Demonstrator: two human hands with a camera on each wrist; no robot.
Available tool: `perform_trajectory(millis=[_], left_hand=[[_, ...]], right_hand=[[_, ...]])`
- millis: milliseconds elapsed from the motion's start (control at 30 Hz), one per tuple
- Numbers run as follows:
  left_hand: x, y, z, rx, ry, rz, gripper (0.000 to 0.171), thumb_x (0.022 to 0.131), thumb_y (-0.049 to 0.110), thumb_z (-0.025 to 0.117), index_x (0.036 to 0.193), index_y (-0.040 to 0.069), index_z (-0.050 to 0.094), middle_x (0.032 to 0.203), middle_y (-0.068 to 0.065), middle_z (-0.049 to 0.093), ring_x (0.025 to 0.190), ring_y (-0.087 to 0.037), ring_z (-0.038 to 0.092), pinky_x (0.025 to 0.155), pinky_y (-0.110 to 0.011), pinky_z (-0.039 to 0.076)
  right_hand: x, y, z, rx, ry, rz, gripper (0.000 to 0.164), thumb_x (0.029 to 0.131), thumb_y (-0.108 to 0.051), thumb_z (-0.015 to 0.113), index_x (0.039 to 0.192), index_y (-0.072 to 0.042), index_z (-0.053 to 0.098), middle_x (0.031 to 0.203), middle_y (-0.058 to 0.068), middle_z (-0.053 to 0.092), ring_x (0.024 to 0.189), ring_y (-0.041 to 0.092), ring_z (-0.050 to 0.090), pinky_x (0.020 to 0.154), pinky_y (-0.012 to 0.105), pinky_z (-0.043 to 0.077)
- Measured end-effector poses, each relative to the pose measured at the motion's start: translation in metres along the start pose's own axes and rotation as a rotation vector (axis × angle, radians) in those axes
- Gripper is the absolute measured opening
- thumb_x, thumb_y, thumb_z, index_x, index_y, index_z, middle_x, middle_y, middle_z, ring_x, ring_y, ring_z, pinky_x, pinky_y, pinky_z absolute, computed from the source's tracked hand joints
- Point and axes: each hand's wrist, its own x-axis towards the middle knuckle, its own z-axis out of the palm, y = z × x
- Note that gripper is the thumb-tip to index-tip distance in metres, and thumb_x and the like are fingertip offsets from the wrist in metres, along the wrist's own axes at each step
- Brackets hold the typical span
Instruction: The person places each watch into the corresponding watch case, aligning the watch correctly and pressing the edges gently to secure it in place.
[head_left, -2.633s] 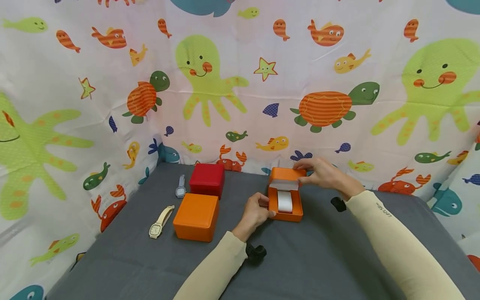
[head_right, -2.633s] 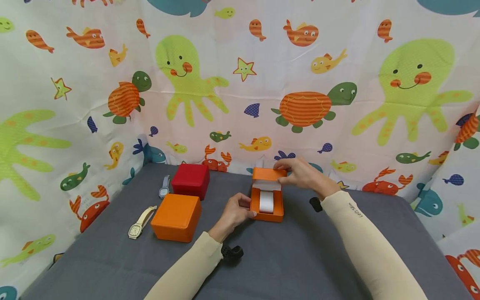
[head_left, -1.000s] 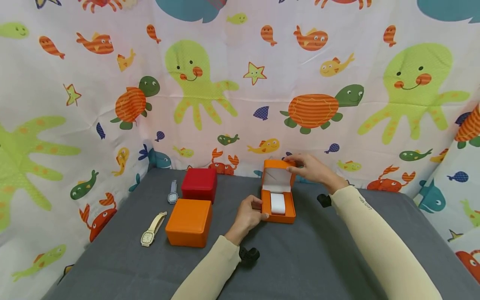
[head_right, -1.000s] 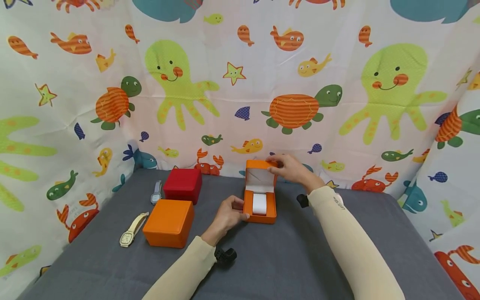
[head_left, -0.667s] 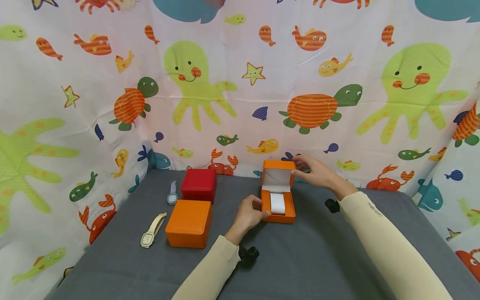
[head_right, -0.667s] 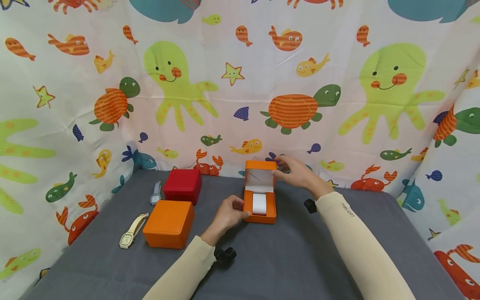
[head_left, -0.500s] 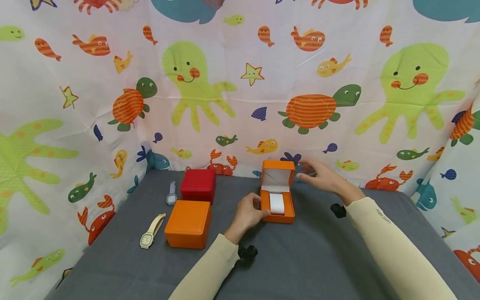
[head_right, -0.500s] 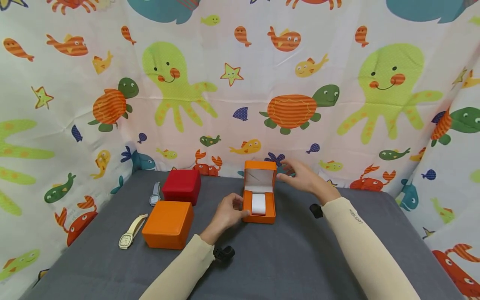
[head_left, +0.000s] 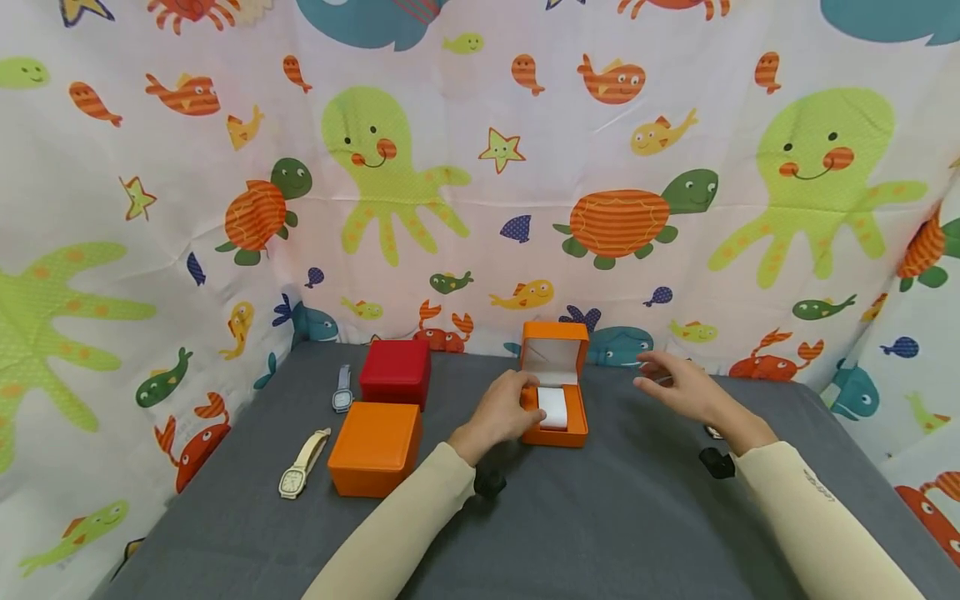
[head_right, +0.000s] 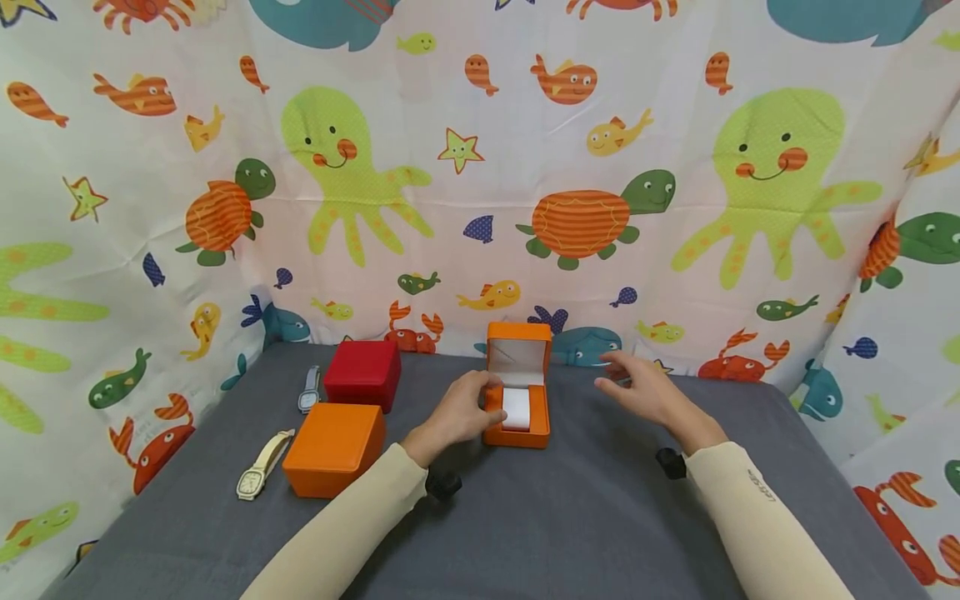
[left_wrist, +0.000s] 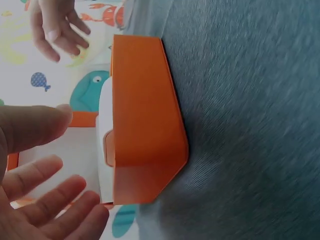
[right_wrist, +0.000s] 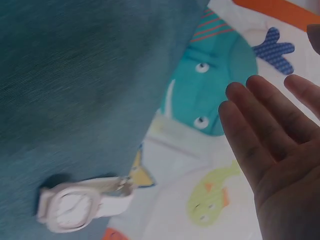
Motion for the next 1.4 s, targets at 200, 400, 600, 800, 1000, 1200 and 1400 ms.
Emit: perform_trajectory(millis=[200,400,600,800,1000,1200,1400], left_hand=[[0.015,0.004,-0.006,0.110,-0.103,0.077,0.053,0.084,0.028,0.075,0.132,0.014,0.056,0.126,-0.004,0.053,0.103,-0.016,0.050,0.093,-0.035,0.046],[0.024,0.004,-0.007,0.210,-0.178,0.121,0.058,0.084,0.031,0.074,0.136,0.016,0.053,0.133,-0.001,0.050,0.114,-0.016,0.049,0.100,-0.035,0.043],[0.032,0.000,0.000,0.275,-0.233,0.149,0.060,0.083,0.034,0.075,0.136,0.018,0.053,0.131,0.000,0.051,0.110,-0.015,0.048,0.100,-0.035,0.042],[0.040,-0.004,0.005,0.322,-0.250,0.173,0.059,0.081,0.036,0.076,0.134,0.018,0.054,0.127,0.001,0.054,0.107,-0.015,0.049,0.099,-0.033,0.042],[0.043,-0.003,0.005,0.386,-0.276,0.231,0.063,0.079,0.039,0.078,0.133,0.017,0.056,0.128,0.003,0.057,0.111,-0.016,0.049,0.098,-0.031,0.042],[0.042,0.001,0.005,0.432,-0.307,0.204,0.064,0.078,0.043,0.077,0.134,0.021,0.056,0.129,0.005,0.055,0.114,-0.018,0.044,0.099,-0.033,0.040],[0.043,0.006,0.006,0.479,-0.311,0.163,0.065,0.078,0.045,0.076,0.135,0.023,0.054,0.130,0.004,0.053,0.111,-0.019,0.042,0.098,-0.035,0.039]], right_hand=[[-0.020,0.018,-0.001,-0.026,0.053,0.039,0.056,0.094,-0.039,0.059,0.133,0.000,0.049,0.123,0.024,0.058,0.111,0.039,0.057,0.092,0.055,0.046],[-0.036,0.033,-0.002,-0.048,0.065,0.071,0.055,0.093,-0.035,0.061,0.131,0.003,0.050,0.125,0.026,0.057,0.113,0.041,0.055,0.092,0.056,0.044],[-0.051,0.044,-0.004,-0.065,0.059,0.119,0.054,0.093,-0.034,0.062,0.131,0.003,0.051,0.127,0.027,0.055,0.112,0.044,0.054,0.090,0.058,0.045],[-0.061,0.053,-0.008,-0.100,0.057,0.119,0.057,0.091,-0.032,0.065,0.132,0.005,0.050,0.129,0.027,0.053,0.111,0.046,0.054,0.089,0.061,0.043],[-0.068,0.063,-0.011,-0.122,0.039,0.165,0.060,0.089,-0.033,0.067,0.131,0.006,0.050,0.125,0.028,0.054,0.110,0.045,0.053,0.087,0.062,0.043],[-0.071,0.073,-0.010,-0.137,0.025,0.200,0.055,0.087,-0.027,0.068,0.127,0.008,0.051,0.121,0.031,0.055,0.106,0.047,0.054,0.085,0.061,0.044],[-0.071,0.083,-0.011,-0.147,0.007,0.221,0.048,0.086,-0.016,0.066,0.125,0.007,0.052,0.119,0.031,0.055,0.106,0.046,0.053,0.086,0.062,0.043]])
